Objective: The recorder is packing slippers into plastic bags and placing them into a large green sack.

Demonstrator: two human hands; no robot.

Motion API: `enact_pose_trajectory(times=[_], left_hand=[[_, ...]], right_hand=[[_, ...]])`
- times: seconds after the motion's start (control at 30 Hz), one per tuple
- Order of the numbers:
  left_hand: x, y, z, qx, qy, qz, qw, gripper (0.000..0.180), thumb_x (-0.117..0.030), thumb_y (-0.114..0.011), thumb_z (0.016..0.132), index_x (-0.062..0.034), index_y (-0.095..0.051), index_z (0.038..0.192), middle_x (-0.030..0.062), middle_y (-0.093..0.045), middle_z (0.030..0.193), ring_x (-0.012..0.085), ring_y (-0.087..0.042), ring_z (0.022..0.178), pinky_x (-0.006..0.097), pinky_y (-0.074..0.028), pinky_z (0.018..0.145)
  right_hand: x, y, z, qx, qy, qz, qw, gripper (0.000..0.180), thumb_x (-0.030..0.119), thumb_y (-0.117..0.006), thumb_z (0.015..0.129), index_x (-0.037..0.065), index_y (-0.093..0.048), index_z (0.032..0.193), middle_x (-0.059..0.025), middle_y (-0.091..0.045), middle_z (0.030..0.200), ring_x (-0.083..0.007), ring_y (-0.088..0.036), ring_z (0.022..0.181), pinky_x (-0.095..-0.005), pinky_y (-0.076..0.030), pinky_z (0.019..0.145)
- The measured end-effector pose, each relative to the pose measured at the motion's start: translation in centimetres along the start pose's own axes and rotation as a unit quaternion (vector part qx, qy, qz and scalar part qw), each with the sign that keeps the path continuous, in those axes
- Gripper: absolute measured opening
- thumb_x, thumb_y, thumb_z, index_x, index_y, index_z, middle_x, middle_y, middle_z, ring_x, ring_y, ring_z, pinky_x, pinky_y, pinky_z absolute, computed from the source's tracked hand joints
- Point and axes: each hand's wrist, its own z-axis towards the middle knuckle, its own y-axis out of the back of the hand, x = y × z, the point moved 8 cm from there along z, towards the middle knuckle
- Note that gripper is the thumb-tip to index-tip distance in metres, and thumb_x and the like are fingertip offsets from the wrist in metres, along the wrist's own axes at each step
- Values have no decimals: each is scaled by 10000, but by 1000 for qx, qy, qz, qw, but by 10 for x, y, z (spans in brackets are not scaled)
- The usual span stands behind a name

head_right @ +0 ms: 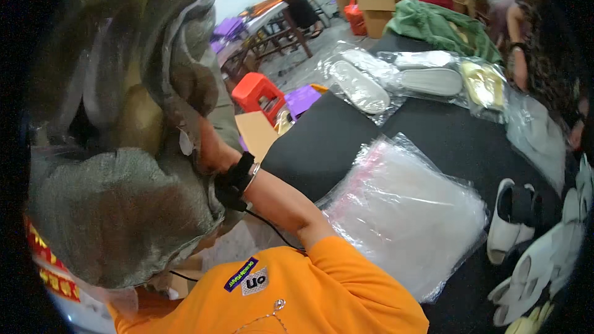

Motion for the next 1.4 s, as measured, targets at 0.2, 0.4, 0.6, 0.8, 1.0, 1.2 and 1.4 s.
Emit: enact_pose_trajectory(times=[0.2,0.4,0.6,0.8,1.0,1.2,1.4], left_hand=[[-70,-197,19,184,-77,-197,960,272,-55,-511,716,58,-603,946,84,-587,899,199,-564,779,311,-460,706],[-168,-469,-41,401,-72,-423,809,276,-50,-510,709,57,-600,947,82,-582,902,199,-567,785,306,-459,708],[-240,-538,-154,471,-54,-486,734,298,-170,-524,748,20,-548,977,107,-540,828,232,-551,674,363,-470,627],[-218,-567,-117,525,-70,-357,769,284,12,-482,706,46,-592,966,55,-601,826,155,-572,689,287,-456,643],[-187,-613,-110,463,-264,-206,821,367,-38,-522,701,28,-533,1062,49,-580,934,164,-510,882,263,-394,807],[-127,-647,-69,485,-160,-154,846,313,-80,-556,726,25,-559,1020,48,-594,875,154,-530,801,270,-417,737],[-129,-632,-89,479,-177,-185,840,353,-95,-558,721,31,-549,1052,68,-576,1016,172,-511,927,281,-387,832]], right_hand=[[107,76,-35,-108,198,-131,965,586,500,-407,908,77,-411,1314,-61,-482,1259,-169,-491,1087,-298,-387,927],[200,206,-166,-351,356,-305,810,572,468,-354,941,66,-371,1348,-77,-471,1281,-183,-476,1130,-334,-390,936],[236,272,-229,-410,287,-189,845,554,458,-296,949,51,-420,1304,-118,-505,1238,-231,-555,1045,-357,-476,857],[234,299,-229,-399,296,-152,855,584,487,-371,915,26,-448,1266,-97,-527,1186,-217,-545,1025,-328,-457,847],[264,313,-208,-393,395,-261,788,521,409,-331,924,-1,-499,1196,-95,-553,1119,-214,-542,985,-326,-434,830],[268,353,-266,-508,370,-395,670,462,328,-406,926,-26,-469,1216,-132,-563,1106,-248,-528,1016,-340,-395,912],[203,173,-288,-559,410,-442,570,651,315,-468,926,-5,-166,1406,-148,-220,1447,-252,-224,1316,-360,-207,1063]])
